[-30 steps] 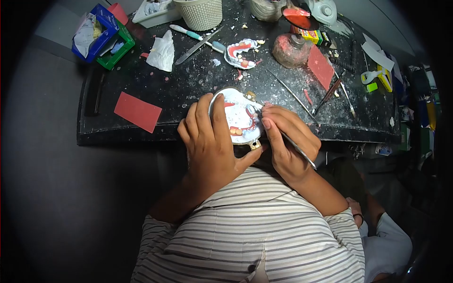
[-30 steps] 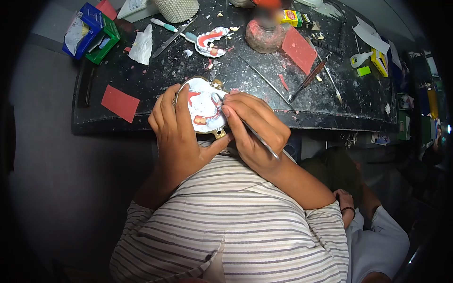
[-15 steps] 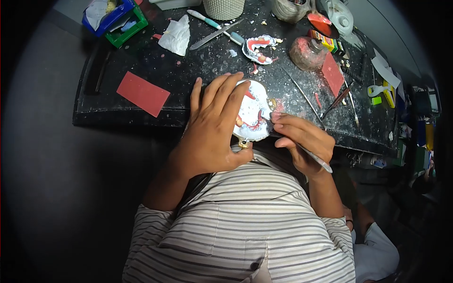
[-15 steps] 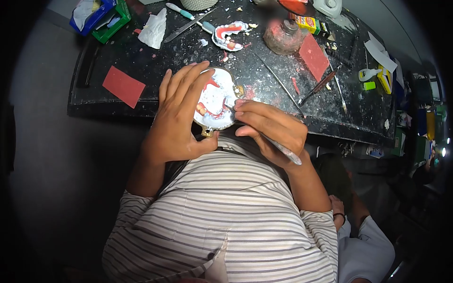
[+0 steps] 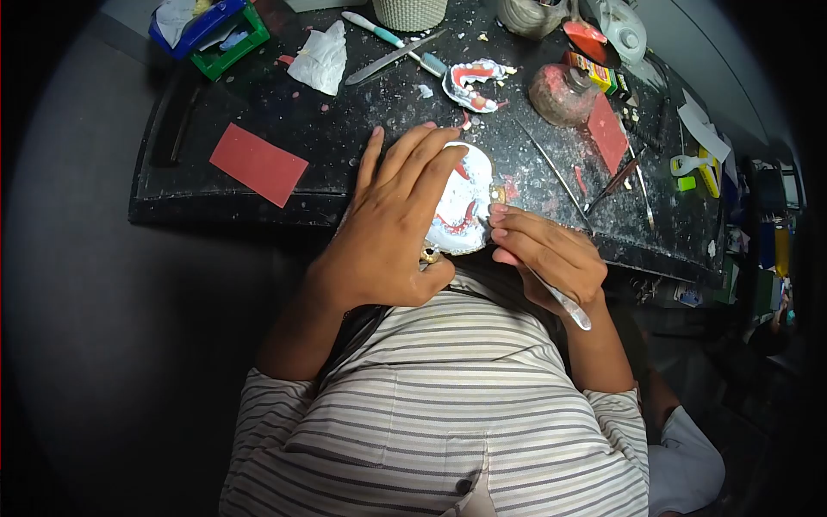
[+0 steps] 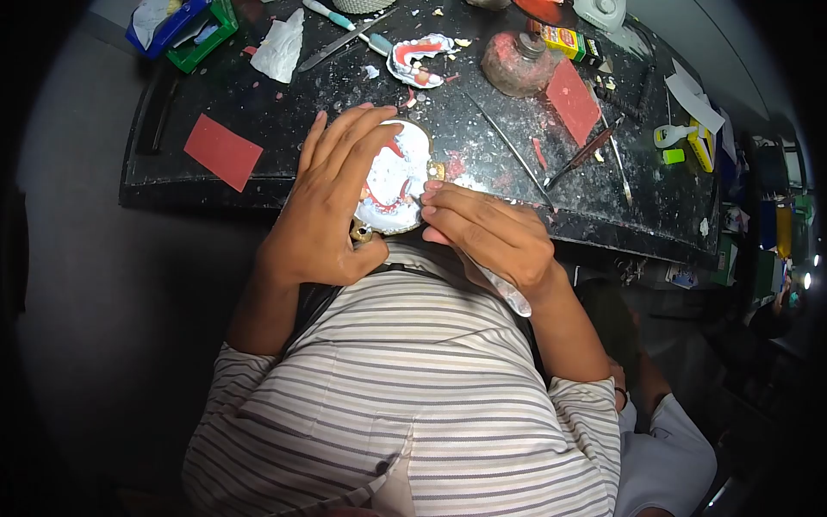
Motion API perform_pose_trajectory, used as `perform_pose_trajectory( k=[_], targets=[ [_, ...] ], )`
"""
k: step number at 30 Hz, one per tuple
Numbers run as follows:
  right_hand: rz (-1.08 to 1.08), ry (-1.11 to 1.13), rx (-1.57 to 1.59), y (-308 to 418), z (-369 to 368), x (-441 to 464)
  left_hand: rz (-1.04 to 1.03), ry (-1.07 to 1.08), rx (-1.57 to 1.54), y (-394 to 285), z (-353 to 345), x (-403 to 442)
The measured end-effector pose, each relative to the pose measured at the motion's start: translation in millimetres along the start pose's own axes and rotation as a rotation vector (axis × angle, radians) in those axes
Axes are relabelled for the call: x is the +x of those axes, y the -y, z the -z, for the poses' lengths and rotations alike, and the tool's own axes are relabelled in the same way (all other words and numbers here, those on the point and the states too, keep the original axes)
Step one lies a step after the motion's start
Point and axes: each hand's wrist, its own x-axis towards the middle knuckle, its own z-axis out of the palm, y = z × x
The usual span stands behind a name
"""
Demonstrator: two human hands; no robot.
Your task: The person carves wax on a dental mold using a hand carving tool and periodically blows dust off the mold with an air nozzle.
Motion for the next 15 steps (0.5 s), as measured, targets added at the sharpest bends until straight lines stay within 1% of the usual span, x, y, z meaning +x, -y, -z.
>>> perform_pose_trajectory(
  k=[2, 8, 15],
  targets=[
    [0.002, -0.036, -0.058, 1.8, -3.0, -0.5, -0.003, -0.005, 0.004, 0.4, -1.2, -0.6],
    [0.023, -0.099, -0.071, -0.2, -11.5, -4.3, -0.004, -0.007, 0.017, -0.1, -1.9, -0.9],
    [0.062, -0.119, -0.09, -3.9, -14.5, -2.4, -0.019, -0.01, 0.03, 3.2, 0.0, 0.0]
  ],
)
